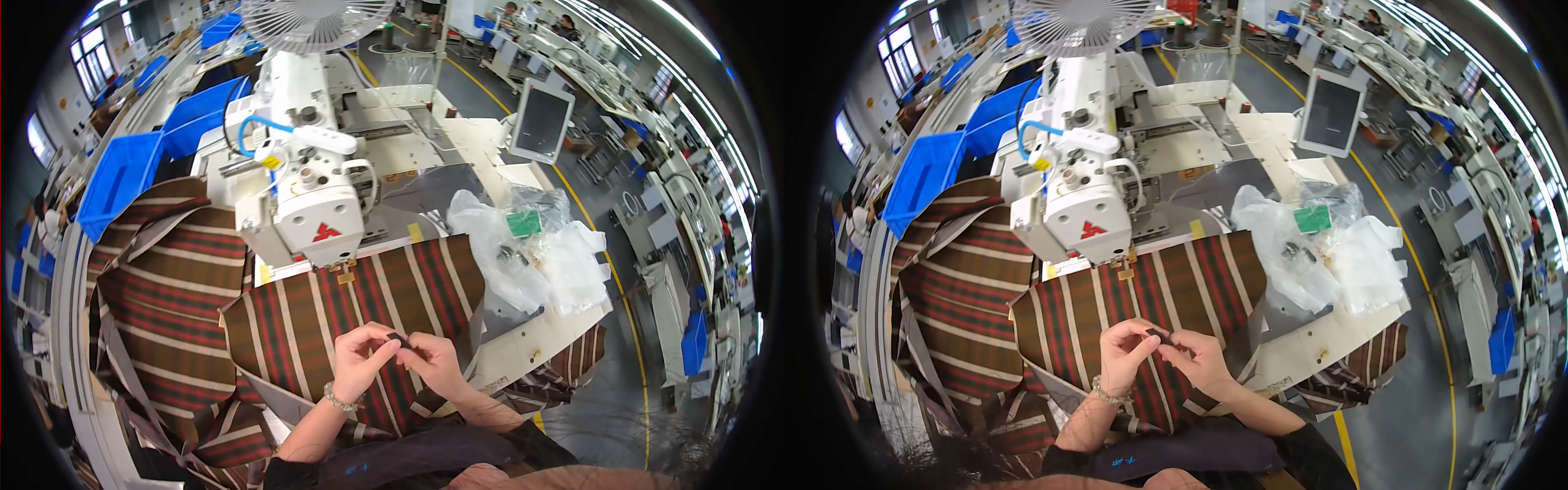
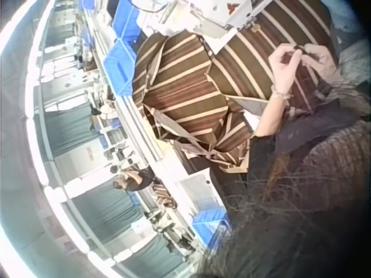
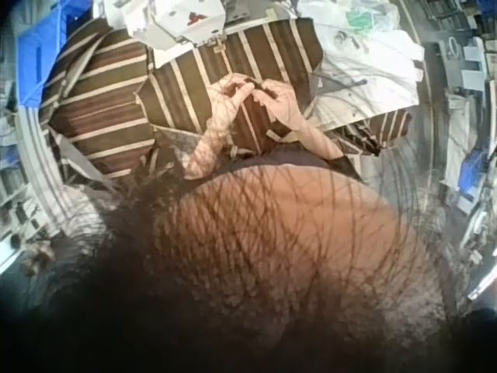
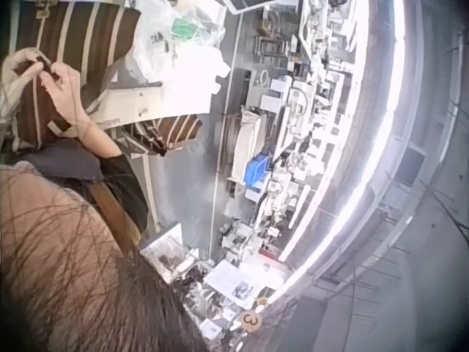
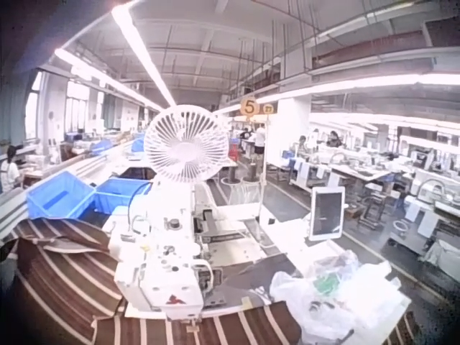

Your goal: Sewing a label or component onto a striped bag using an industrial sewing machine.

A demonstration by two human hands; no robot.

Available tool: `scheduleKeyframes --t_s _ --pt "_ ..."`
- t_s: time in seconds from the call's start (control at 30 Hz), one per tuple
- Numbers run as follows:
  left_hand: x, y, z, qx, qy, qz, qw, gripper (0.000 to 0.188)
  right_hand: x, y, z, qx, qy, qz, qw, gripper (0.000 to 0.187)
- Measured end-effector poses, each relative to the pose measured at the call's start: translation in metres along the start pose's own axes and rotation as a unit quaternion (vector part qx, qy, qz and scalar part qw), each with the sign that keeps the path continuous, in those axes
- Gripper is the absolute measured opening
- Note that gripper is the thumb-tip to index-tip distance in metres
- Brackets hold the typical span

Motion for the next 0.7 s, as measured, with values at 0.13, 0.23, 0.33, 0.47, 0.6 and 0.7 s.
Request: scheduleKeyframes --t_s 0.13,0.23,0.33,0.47,0.6,0.7 --pt "-0.015 -0.002 0.003 0.055 0.071 -0.094 0.991 0.016 -0.029 -0.024 -0.008 -0.140 0.007 0.198 0.970 0.011" --pt "-0.026 0.005 0.011 0.060 0.129 -0.131 0.981 0.031 -0.107 -0.014 -0.002 -0.143 0.184 0.348 0.908 0.006" --pt "-0.048 0.006 0.022 0.076 0.159 -0.177 0.968 0.031 -0.194 -0.013 0.019 -0.014 0.258 0.564 0.784 0.011" --pt "-0.053 0.004 0.026 0.051 0.171 -0.141 0.974 0.027 -0.289 0.020 0.040 0.041 0.205 0.684 0.698 0.011" --pt "-0.065 -0.001 0.038 0.026 0.221 -0.131 0.966 0.027 -0.305 0.066 -0.003 -0.052 0.151 0.601 0.783 0.009" --pt "-0.065 -0.004 0.040 0.031 0.218 -0.133 0.966 0.027 -0.312 0.082 -0.018 -0.078 0.095 0.629 0.767 0.009"
Point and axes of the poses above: each hand's wrist, its own z-axis away from the middle knuckle, its own x-axis out of the palm, y = z × x, the point moved 4 cm from there along -z, towards the middle knuckle, and after that the axes turned 13 degrees about -x, right-handed, at the moved point
